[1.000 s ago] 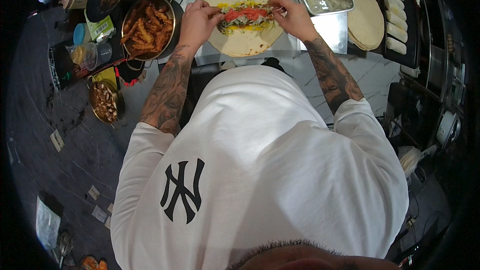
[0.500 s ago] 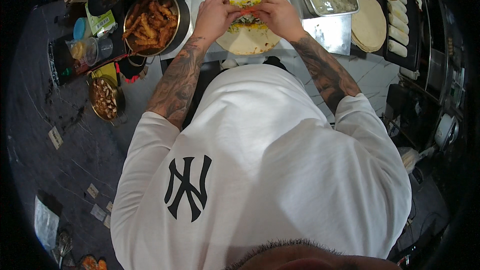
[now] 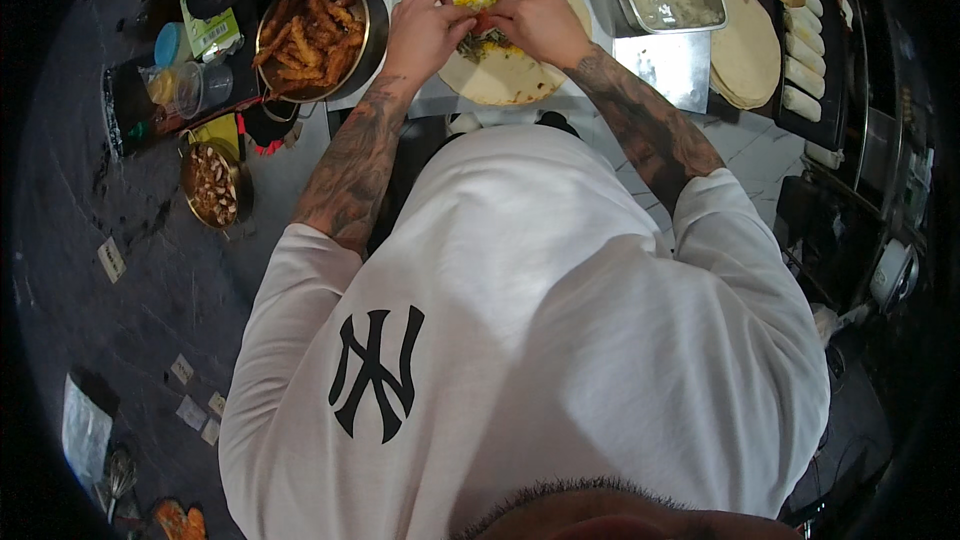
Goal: The person assembles a burrito by layering shredded cheese, fried chicken, shredded lettuce, and diced tomatoes onto a large flour tortilla. They then fold the tortilla into a tight roll and wrap it in a sheet of white paper.
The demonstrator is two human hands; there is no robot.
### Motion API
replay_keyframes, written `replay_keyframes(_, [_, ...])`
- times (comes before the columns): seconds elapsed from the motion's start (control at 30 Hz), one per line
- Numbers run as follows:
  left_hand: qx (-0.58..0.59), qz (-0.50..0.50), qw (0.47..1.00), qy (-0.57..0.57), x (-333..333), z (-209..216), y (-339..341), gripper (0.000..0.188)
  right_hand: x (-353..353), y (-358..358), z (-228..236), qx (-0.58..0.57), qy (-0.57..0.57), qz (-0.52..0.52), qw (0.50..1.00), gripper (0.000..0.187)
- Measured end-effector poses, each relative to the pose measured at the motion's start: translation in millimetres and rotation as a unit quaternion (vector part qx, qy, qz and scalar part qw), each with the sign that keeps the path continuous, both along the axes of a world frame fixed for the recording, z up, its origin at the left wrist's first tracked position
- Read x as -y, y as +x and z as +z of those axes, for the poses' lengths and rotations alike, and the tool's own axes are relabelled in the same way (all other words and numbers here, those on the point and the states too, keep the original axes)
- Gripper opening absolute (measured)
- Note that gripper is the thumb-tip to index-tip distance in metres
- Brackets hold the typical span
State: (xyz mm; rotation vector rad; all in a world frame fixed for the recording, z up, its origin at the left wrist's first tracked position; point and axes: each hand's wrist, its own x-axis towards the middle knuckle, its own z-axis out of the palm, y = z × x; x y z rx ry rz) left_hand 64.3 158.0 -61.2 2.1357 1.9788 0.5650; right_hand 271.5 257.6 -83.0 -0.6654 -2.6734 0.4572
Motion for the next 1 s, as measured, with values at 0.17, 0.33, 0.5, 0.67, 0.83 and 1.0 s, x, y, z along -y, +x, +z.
replay_keyframes(0.17, [-0.050,0.014,0.998,-0.036,2,-3,-3,0.019,-2,-10,7,-0.003,-0.004,0.030,1.000,0.017])
replay_keyframes(0.33, [-0.020,0.029,0.999,-0.037,9,0,-3,0.019,-18,24,19,-0.057,-0.015,-0.019,0.998,0.014])
replay_keyframes(0.5, [0.019,0.045,0.999,0.015,9,12,5,0.018,-12,35,25,-0.106,-0.116,-0.100,0.983,0.018])
replay_keyframes(0.67, [0.030,0.012,0.999,0.042,-1,7,17,0.017,-3,28,18,-0.095,-0.050,-0.030,0.994,0.016])
replay_keyframes(0.83, [0.049,0.009,0.995,0.083,-2,27,25,0.016,10,38,52,-0.159,-0.070,-0.118,0.978,0.018])
replay_keyframes(1.0, [0.025,-0.022,0.997,0.067,-3,10,22,0.020,8,37,17,-0.135,-0.073,-0.097,0.983,0.019])
